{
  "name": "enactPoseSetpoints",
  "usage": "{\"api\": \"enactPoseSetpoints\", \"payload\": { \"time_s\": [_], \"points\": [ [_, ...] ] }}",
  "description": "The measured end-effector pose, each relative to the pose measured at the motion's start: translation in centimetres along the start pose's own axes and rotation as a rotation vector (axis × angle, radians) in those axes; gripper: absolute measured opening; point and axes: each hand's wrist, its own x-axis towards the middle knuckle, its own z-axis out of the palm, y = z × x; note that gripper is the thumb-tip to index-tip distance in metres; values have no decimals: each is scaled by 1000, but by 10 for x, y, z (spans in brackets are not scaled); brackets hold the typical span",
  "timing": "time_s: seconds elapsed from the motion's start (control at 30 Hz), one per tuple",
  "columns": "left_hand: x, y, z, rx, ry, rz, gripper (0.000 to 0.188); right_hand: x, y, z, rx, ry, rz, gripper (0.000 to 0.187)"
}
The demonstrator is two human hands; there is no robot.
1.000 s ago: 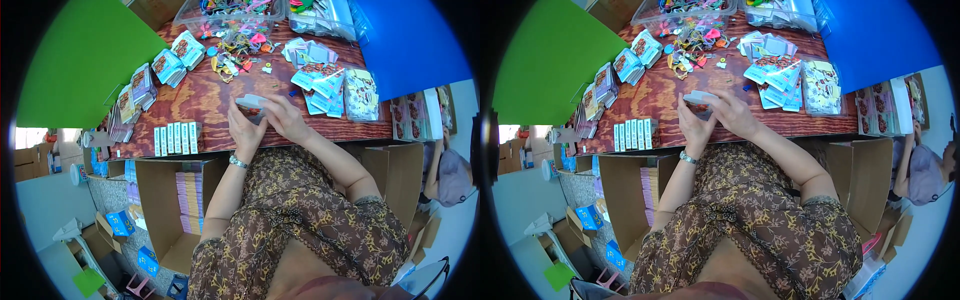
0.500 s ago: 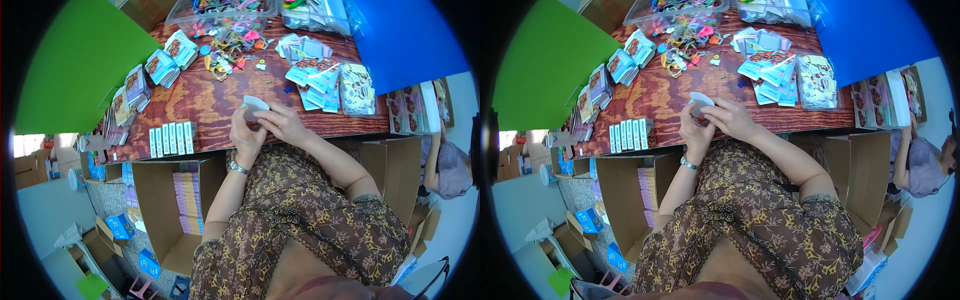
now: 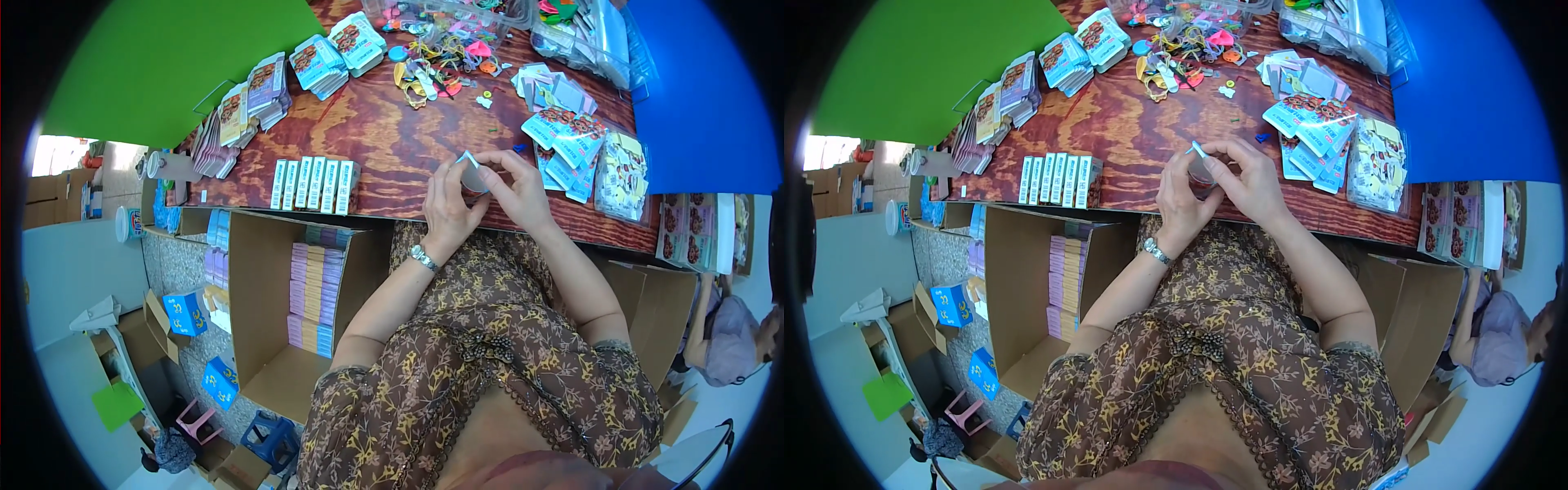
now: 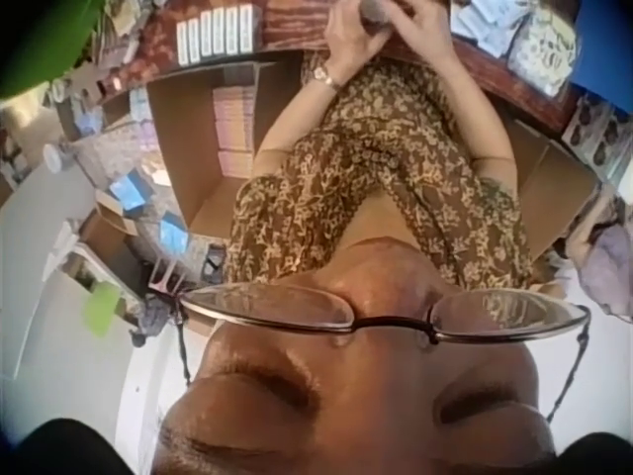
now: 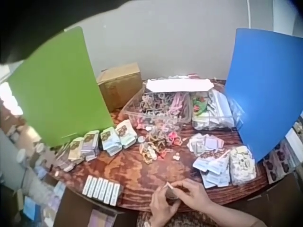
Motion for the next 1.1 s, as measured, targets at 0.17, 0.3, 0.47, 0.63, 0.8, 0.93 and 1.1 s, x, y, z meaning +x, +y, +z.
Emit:
{"api": "enactPoseSetpoints", "payload": {
  "time_s": [0.17,0.3,0.47,0.63,0.8,0.93,1.1],
  "points": [
    [1,5,0,-20,20,-29,90,-3,-5,3,-356,37,-197,23],
    [2,6,-1,-9,-12,-51,96,-5,-1,6,-436,54,-253,23],
    [2,-1,-1,120,-29,79,96,-6,3,10,-537,80,-383,24],
    [1,0,-3,200,-31,96,96,-5,6,1,-483,6,-442,29],
    [-1,5,-8,190,-84,37,98,-25,13,7,-139,33,-73,37],
    [0,5,-8,227,-100,53,99,-26,12,8,-208,54,-68,45],
    [3,5,-7,256,-66,119,95,-27,16,6,-288,83,-107,48]
  ]
}}
